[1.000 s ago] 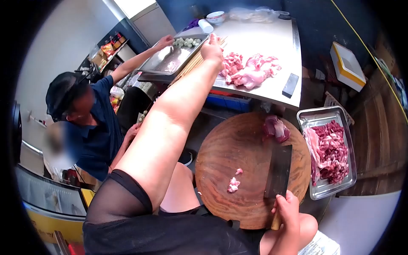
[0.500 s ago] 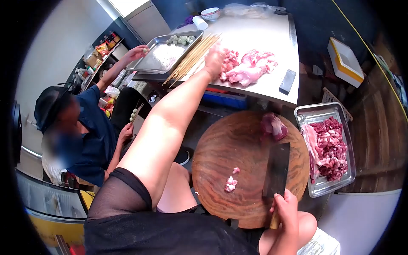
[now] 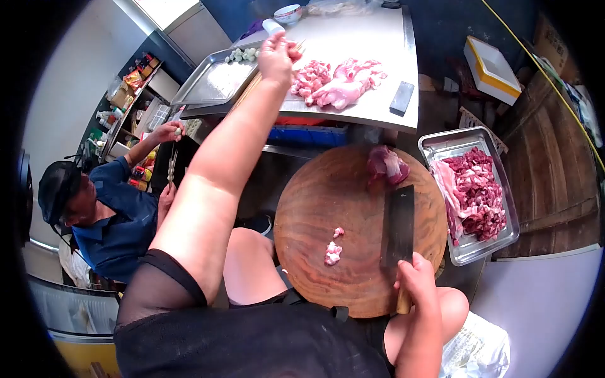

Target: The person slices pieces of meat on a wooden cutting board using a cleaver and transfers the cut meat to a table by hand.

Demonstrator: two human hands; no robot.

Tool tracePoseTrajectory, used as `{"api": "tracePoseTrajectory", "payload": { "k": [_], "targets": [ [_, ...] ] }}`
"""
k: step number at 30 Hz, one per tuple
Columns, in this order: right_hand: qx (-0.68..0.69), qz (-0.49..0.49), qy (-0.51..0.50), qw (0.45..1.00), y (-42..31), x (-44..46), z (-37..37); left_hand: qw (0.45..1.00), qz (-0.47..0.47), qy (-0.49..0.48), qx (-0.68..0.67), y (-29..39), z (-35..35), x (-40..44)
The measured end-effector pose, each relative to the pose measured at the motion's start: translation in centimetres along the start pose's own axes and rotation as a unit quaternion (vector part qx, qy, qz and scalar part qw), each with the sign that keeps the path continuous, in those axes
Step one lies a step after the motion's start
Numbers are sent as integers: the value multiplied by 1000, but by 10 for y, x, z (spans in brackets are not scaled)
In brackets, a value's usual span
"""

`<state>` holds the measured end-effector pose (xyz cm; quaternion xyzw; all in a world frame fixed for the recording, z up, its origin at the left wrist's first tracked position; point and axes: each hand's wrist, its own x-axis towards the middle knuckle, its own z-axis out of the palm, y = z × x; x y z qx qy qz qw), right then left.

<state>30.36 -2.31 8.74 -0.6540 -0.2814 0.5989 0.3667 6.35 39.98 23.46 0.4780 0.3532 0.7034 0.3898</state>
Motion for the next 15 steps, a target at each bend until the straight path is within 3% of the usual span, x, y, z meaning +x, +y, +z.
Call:
{"api": "tracePoseTrajectory", "payload": {
  "k": [3, 5, 7, 8, 9, 10, 11, 12, 13, 14, 15],
  "targets": [
    [1, 2, -3, 1000, -3, -1, 1, 997, -53, 13, -60, -10, 12, -29],
    [-7, -6, -3, 1000, -4, -3, 1, 972, -126, 17, -199, 1, 23, -65],
    [-13, -17, -4, 1000, -4, -3, 1, 955, -198, 3, -223, 18, 38, -123],
    [-12, -20, -8, 1000, -3, -1, -1, 967, -218, -87, -99, 15, 26, -152],
    [-9, -23, -11, 1000, -2, -1, -1, 962, -180, -74, -190, -4, 28, -189],
    [-10, -24, -14, 1000, -2, -2, 0, 961, -208, -112, -145, -14, 15, -226],
    [-7, -22, -12, 1000, -3, -3, 0, 974, -148, -165, -39, -42, -1, -262],
    [-5, -19, -10, 1000, -3, -4, 0, 960, 58, -235, 142, -73, -23, -298],
    [-5, -18, -13, 1000, -3, -6, 1, 884, 100, -375, 261, -71, -47, -324],
    [-9, -17, -11, 1000, -4, -8, 1, 789, 89, -435, 425, -76, -68, -359],
    [-11, -18, -8, 1000, -6, -9, 0, 719, 134, -472, 493, -50, -77, -377]
  ]
}}
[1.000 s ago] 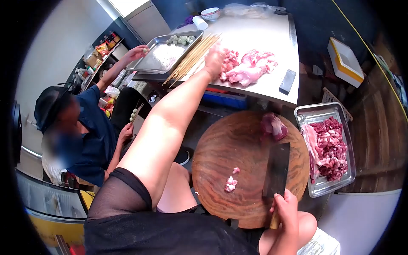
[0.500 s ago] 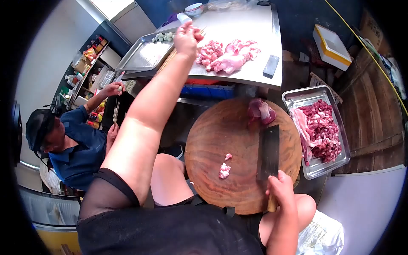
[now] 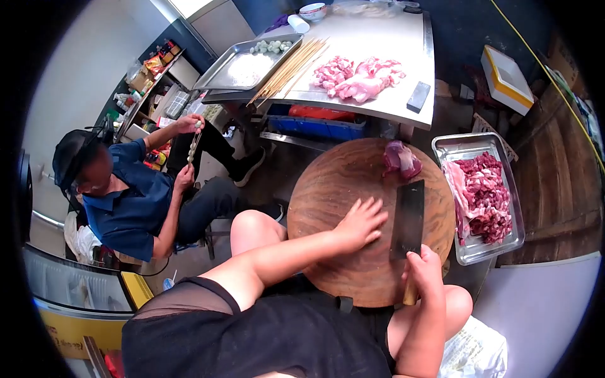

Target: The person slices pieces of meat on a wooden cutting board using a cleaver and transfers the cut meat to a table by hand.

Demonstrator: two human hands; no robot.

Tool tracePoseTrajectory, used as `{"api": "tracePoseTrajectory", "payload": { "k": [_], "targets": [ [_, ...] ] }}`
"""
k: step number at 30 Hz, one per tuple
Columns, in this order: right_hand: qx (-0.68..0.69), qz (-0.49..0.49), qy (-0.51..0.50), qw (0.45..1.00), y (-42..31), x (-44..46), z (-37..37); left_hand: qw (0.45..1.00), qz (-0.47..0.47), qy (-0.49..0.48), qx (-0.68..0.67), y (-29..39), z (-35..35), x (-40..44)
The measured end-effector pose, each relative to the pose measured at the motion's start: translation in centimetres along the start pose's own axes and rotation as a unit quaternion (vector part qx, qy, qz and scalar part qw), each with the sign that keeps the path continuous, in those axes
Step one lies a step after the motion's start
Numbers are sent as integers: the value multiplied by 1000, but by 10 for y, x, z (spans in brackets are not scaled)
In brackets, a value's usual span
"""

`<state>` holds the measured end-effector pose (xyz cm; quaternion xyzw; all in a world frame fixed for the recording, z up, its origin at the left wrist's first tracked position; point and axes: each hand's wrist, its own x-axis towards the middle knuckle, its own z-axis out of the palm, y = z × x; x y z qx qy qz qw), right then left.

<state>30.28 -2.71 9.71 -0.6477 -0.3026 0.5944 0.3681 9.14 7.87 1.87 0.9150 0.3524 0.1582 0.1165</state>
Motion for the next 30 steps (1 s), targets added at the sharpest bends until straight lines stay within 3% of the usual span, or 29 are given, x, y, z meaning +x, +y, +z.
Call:
{"api": "tracePoseTrajectory", "payload": {
  "k": [1, 4, 8, 12, 14, 16, 18, 19, 21, 22, 24, 30],
  "targets": [
    [1, 1, 1, 1000, 1, 0, -2, 998, 53, 2, -28, -2, 5, -19],
    [-22, -3, 6, 1000, 9, -1, -4, 995, 86, -19, -52, -10, 2, -50],
    [-49, -39, -16, 998, 8, -5, -7, 990, 117, 19, 79, -19, -11, -77],
    [-44, -28, -14, 999, 19, 3, -8, 996, -16, 66, 62, -43, -15, -67],
    [-24, -59, -34, 997, 28, 7, -12, 985, -30, 163, -37, -73, 1, -65],
    [-4, -52, -36, 998, 24, 4, -10, 969, -107, 174, -137, -64, -8, -66],
    [-21, -40, -17, 999, 14, -3, -6, 909, -219, 148, -321, -62, 0, -75],
    [-25, -36, -16, 999, 14, -2, -6, 910, -217, 139, -325, -58, -3, -77],
    [-25, -28, -13, 999, 14, -2, -6, 967, -111, 101, -207, -47, -14, -90],
    [-32, -25, -9, 999, 14, -2, -6, 967, -111, 96, -210, -43, -18, -97],
    [-44, -23, -6, 999, 14, -2, -7, 1000, 16, 22, -3, -34, -24, -110],
    [-50, -32, -19, 998, 16, 0, -9, 993, -70, 34, 86, -29, -29, -137]
  ]
}}
